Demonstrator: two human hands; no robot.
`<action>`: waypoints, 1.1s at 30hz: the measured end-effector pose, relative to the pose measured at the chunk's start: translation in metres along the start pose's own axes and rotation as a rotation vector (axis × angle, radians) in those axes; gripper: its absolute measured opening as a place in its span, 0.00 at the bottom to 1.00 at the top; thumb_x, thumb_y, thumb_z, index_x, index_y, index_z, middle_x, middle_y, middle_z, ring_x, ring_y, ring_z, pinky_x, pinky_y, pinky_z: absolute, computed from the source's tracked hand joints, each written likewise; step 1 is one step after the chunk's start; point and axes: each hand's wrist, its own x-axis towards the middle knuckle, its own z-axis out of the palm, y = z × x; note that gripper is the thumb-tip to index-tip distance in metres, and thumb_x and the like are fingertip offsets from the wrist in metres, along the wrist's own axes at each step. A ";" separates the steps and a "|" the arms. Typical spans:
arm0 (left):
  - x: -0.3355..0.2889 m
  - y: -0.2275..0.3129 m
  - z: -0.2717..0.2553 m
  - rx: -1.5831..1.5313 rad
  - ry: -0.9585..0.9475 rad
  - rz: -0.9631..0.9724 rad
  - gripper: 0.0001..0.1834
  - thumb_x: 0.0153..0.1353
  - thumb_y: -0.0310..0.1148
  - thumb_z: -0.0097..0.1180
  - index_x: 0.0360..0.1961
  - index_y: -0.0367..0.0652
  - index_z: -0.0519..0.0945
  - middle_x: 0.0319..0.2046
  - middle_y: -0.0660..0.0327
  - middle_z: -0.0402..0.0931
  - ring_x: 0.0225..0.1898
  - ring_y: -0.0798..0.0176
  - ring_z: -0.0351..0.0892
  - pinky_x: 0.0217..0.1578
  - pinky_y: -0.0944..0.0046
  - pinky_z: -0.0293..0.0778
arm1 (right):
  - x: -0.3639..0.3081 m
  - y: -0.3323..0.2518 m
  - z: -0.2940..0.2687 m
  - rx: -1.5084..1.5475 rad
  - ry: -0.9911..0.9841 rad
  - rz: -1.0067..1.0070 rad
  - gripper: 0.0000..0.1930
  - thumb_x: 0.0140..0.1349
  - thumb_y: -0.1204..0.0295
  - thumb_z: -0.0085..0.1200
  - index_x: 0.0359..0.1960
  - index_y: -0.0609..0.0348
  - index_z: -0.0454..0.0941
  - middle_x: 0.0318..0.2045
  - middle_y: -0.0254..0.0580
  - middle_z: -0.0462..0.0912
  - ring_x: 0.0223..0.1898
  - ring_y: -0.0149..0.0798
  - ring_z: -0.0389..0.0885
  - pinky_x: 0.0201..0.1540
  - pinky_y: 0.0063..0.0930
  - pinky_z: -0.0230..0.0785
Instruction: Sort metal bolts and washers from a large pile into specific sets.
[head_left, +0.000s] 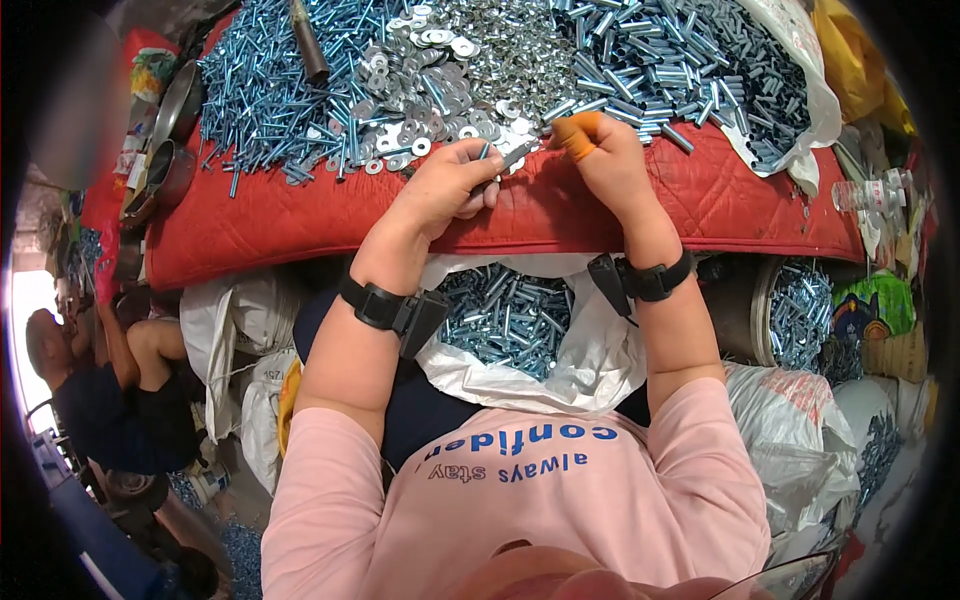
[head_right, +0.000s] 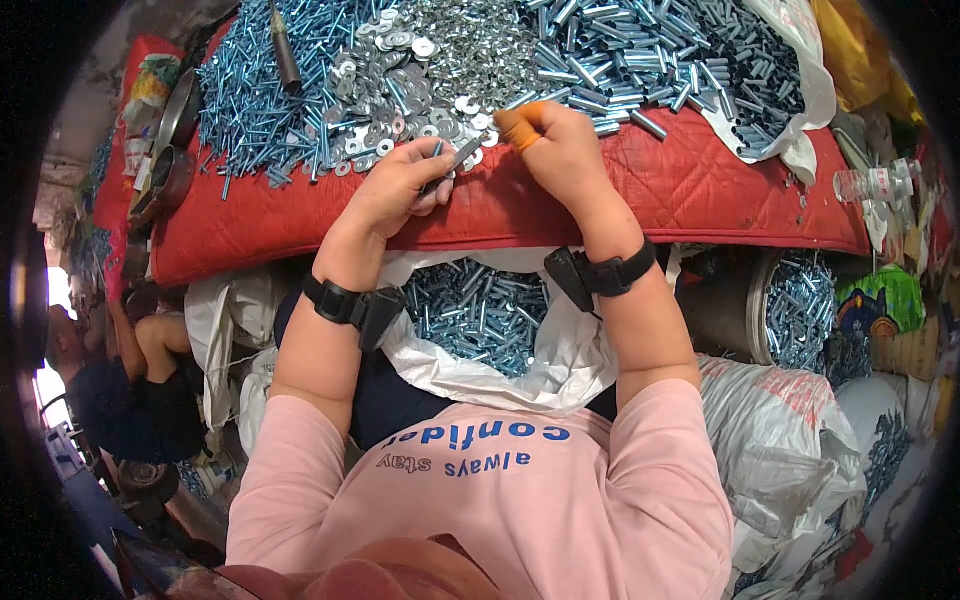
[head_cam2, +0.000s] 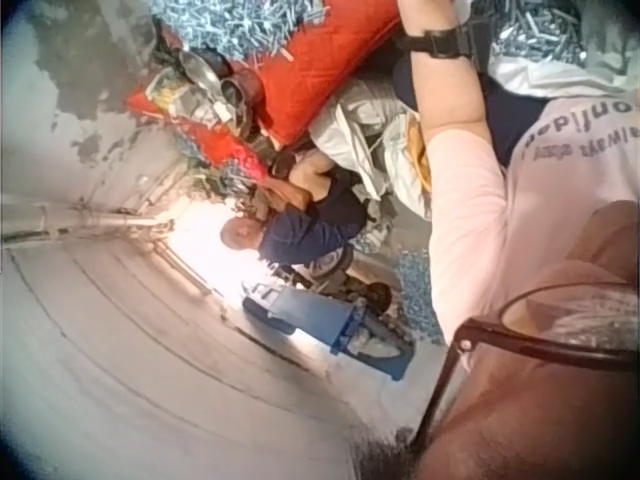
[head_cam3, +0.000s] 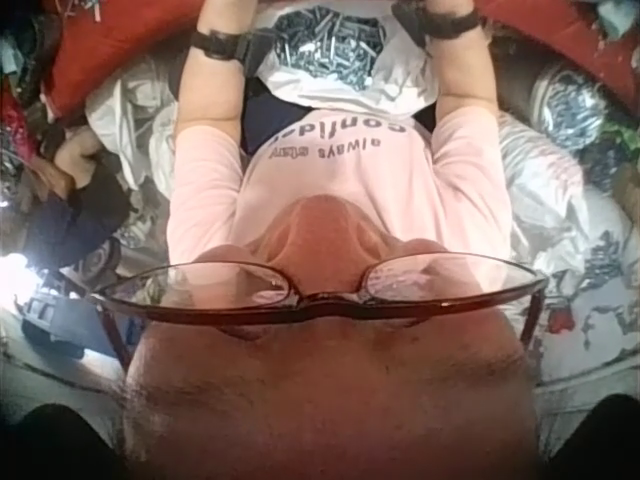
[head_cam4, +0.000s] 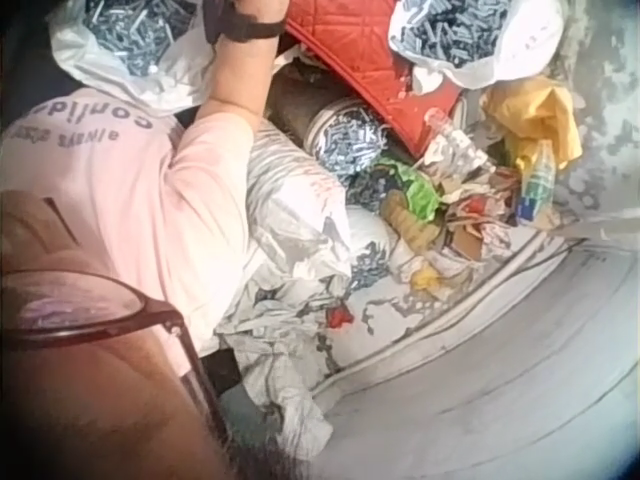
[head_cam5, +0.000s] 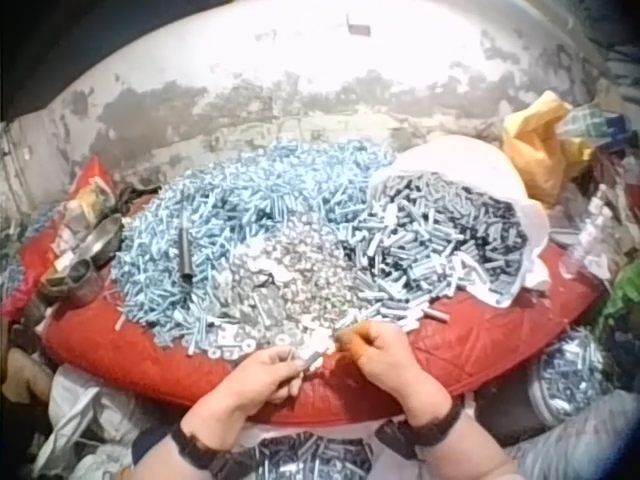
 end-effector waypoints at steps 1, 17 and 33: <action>0.000 0.000 0.001 0.000 0.000 0.000 0.07 0.64 0.34 0.49 0.38 0.42 0.71 0.17 0.65 0.71 0.11 0.79 0.55 0.12 0.77 0.46 | 0.000 0.000 -0.001 0.126 0.069 0.035 0.09 0.56 0.69 0.60 0.36 0.60 0.81 0.27 0.42 0.82 0.28 0.34 0.80 0.32 0.25 0.71; -0.002 -0.003 -0.001 0.000 -0.009 0.065 0.06 0.63 0.33 0.50 0.34 0.42 0.73 0.17 0.64 0.71 0.11 0.77 0.58 0.12 0.76 0.49 | -0.003 -0.024 0.002 0.023 -0.033 0.043 0.11 0.58 0.67 0.57 0.36 0.63 0.81 0.28 0.42 0.83 0.28 0.33 0.80 0.32 0.26 0.70; -0.019 -0.002 -0.001 0.121 0.061 0.081 0.07 0.64 0.34 0.48 0.36 0.44 0.75 0.17 0.68 0.71 0.14 0.78 0.61 0.14 0.77 0.54 | -0.011 -0.019 0.017 -0.042 -0.151 0.058 0.09 0.57 0.72 0.59 0.36 0.65 0.80 0.29 0.44 0.83 0.30 0.33 0.81 0.34 0.24 0.71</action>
